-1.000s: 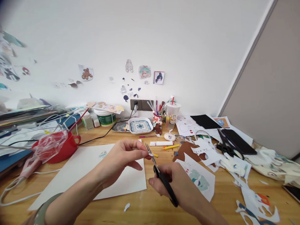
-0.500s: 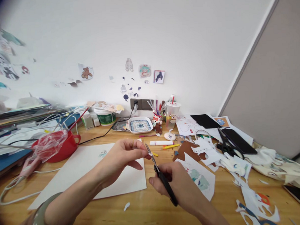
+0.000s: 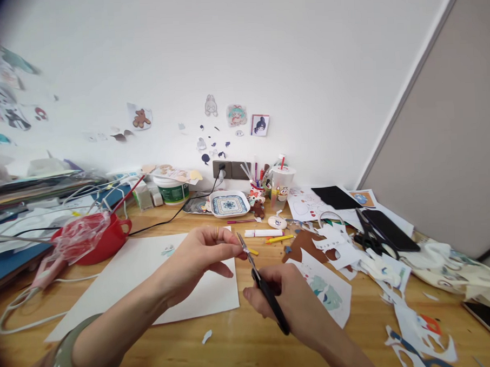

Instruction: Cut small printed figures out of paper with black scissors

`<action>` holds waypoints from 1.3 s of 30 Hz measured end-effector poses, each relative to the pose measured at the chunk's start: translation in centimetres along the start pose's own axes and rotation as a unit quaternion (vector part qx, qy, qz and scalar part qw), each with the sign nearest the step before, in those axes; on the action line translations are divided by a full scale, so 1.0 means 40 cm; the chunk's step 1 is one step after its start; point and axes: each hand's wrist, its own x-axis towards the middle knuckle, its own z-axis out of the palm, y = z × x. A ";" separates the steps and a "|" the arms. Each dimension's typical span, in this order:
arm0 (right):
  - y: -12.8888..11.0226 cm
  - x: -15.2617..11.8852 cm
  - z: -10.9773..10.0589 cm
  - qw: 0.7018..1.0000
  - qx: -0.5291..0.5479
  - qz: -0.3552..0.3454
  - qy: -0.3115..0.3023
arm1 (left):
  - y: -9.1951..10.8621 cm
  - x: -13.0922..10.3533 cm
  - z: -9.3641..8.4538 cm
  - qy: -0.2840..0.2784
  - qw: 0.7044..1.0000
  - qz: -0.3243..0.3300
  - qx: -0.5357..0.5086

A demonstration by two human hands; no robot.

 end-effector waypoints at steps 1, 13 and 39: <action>0.000 0.000 0.000 1.000 -0.001 -0.001 0.000 | 0.000 0.000 0.000 0.000 1.000 0.000 -0.001; -0.005 -0.003 -0.003 1.000 -0.031 -0.002 0.001 | -0.003 -0.002 0.000 -0.005 1.000 0.001 -0.005; -0.014 -0.004 -0.005 1.000 -0.012 0.007 0.025 | 0.005 0.000 -0.004 0.007 1.000 -0.005 -0.022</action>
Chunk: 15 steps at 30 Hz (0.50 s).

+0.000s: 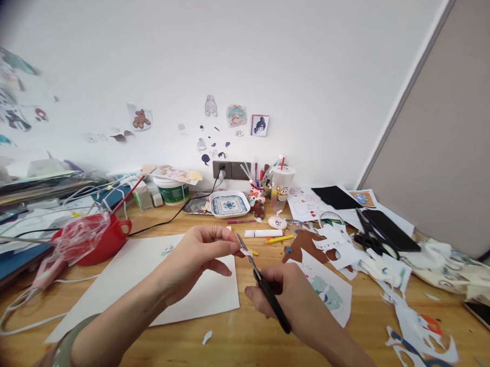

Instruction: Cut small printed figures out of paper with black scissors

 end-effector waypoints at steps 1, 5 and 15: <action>0.000 0.000 0.000 1.000 0.000 0.001 -0.001 | 0.000 0.000 0.000 0.000 1.000 -0.001 -0.001; -0.001 0.002 0.001 1.000 0.002 -0.001 -0.003 | 0.000 -0.001 0.000 0.000 1.000 0.000 -0.001; -0.001 -0.002 -0.002 1.000 0.004 0.006 -0.003 | 0.003 -0.001 0.001 0.012 1.000 -0.007 -0.002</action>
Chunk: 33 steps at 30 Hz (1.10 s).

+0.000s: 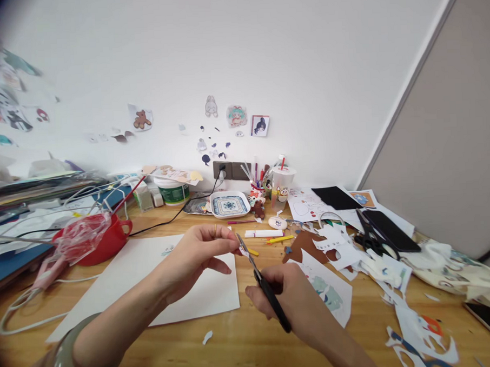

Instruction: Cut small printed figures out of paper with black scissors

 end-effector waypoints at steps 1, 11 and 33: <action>0.000 0.000 0.000 1.000 0.003 0.001 -0.001 | 0.000 0.000 0.000 0.002 1.000 -0.001 0.000; -0.001 0.004 -0.004 0.994 0.085 0.009 0.065 | -0.002 0.004 -0.003 0.016 0.999 0.004 0.033; -0.008 -0.002 -0.001 0.985 0.150 -0.029 0.075 | -0.017 0.002 0.008 -0.020 0.979 0.022 0.203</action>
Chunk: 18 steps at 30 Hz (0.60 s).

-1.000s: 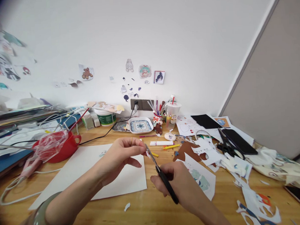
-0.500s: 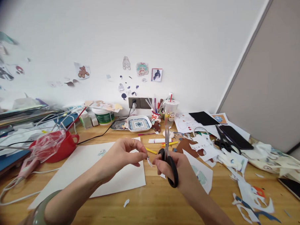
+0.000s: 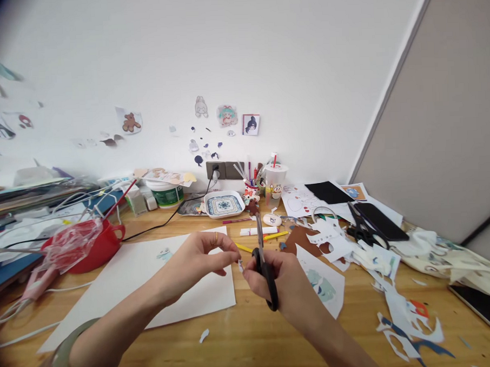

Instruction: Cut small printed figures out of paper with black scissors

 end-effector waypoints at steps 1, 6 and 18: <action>-0.001 0.000 0.000 1.000 0.006 -0.001 0.010 | -0.003 0.001 0.003 -0.001 1.000 -0.005 -0.025; -0.006 0.001 -0.001 0.998 0.027 -0.005 0.058 | -0.015 0.007 0.024 -0.010 0.992 -0.039 -0.121; -0.015 0.001 0.006 0.998 0.019 0.005 0.065 | -0.026 0.007 0.046 0.017 0.979 -0.070 -0.192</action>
